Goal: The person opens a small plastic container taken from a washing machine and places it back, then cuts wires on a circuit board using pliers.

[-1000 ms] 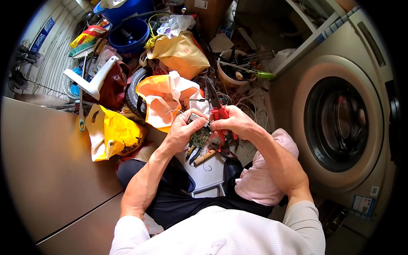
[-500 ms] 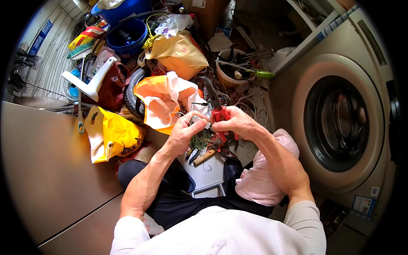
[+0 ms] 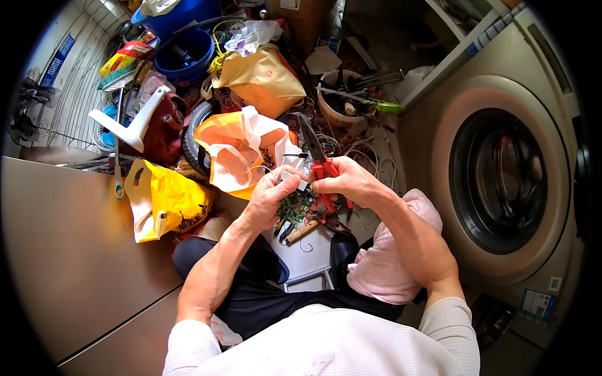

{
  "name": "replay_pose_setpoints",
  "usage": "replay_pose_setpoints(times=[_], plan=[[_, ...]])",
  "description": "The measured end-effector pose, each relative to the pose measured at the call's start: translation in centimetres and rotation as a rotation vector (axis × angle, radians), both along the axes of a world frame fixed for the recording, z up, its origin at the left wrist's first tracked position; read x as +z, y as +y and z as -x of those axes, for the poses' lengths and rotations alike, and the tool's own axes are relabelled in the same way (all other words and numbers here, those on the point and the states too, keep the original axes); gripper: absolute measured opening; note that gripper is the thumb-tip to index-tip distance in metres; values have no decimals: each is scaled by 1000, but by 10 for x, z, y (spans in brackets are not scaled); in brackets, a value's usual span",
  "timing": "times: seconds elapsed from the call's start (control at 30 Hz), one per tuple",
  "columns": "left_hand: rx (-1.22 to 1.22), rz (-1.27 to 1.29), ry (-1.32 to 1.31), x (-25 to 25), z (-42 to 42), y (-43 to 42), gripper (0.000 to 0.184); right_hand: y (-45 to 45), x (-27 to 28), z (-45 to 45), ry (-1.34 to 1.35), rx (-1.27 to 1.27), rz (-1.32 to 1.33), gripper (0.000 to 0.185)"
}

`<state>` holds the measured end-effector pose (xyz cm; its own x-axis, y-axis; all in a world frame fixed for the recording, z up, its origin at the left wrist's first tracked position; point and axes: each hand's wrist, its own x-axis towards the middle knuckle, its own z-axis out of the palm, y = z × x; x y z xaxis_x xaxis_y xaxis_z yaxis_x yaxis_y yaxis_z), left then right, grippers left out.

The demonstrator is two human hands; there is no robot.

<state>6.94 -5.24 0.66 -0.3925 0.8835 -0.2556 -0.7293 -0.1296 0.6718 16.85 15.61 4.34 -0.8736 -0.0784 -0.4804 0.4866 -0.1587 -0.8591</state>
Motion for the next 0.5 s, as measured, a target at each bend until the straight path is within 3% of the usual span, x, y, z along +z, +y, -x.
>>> replay_pose_setpoints(times=[0.27, 0.4, 0.5], plan=[[-29, -19, 41, 1, 3, 0, 24, 1, -8, -3, 15, -20, 105, 22], [-37, -15, 27, -1, 5, -2, 24, -2, -3, 0, -44, -10, 37, 23], [-86, -16, 74, 4, 4, -4, 26, -4, -11, -2, 4, -13, 154, 24]])
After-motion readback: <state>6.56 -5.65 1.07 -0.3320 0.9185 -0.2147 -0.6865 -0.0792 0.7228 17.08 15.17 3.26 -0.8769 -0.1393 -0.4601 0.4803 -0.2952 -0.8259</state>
